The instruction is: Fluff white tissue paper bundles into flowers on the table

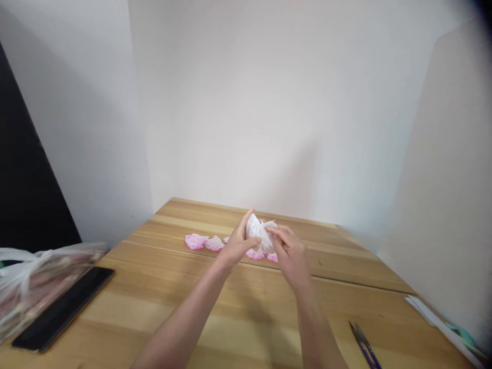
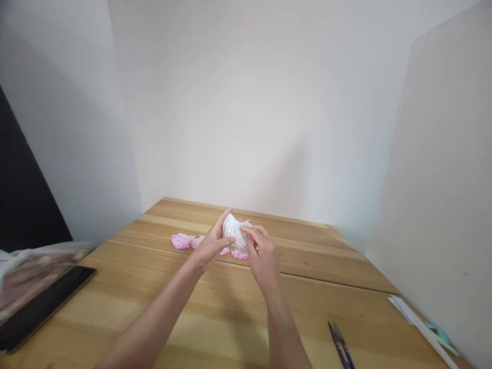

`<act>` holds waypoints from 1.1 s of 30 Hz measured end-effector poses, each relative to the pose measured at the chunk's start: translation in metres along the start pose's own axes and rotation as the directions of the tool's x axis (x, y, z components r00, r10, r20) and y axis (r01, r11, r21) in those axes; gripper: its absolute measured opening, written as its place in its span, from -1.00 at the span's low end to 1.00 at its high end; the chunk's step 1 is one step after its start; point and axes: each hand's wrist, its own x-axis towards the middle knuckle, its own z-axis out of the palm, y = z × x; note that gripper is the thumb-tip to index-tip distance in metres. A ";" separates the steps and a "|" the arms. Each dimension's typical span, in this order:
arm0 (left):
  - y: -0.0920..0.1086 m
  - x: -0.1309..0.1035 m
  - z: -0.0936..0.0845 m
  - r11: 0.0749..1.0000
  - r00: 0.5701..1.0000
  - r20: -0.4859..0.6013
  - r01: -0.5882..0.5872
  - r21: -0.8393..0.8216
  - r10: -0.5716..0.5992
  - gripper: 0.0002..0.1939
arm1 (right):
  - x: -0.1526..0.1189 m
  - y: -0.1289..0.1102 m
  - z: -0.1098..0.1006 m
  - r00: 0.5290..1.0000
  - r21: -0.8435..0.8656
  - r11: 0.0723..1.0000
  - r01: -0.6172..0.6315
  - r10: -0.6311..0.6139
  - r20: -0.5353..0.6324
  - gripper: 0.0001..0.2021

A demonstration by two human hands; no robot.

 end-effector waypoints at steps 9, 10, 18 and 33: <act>-0.004 0.003 0.000 0.963 0.965 -0.219 -0.084 0.256 0.142 -0.24 | -0.002 -0.008 -0.002 0.997 0.017 0.999 -0.040 0.038 0.068 -0.75; -0.005 0.002 0.001 0.958 0.965 -0.215 -0.092 0.270 0.153 -0.24 | -0.002 -0.008 0.000 0.997 -0.003 0.999 -0.042 0.042 0.063 -0.76; -0.009 0.001 0.003 0.924 0.940 -0.259 -0.120 0.362 0.223 -0.36 | -0.001 -0.002 0.007 0.978 0.073 0.976 -0.203 0.207 -0.040 -0.74; -0.003 0.003 0.002 0.983 0.945 -0.315 -0.032 0.181 0.089 -0.39 | 0.001 -0.002 0.010 0.951 0.247 0.918 -0.310 0.303 0.067 -0.69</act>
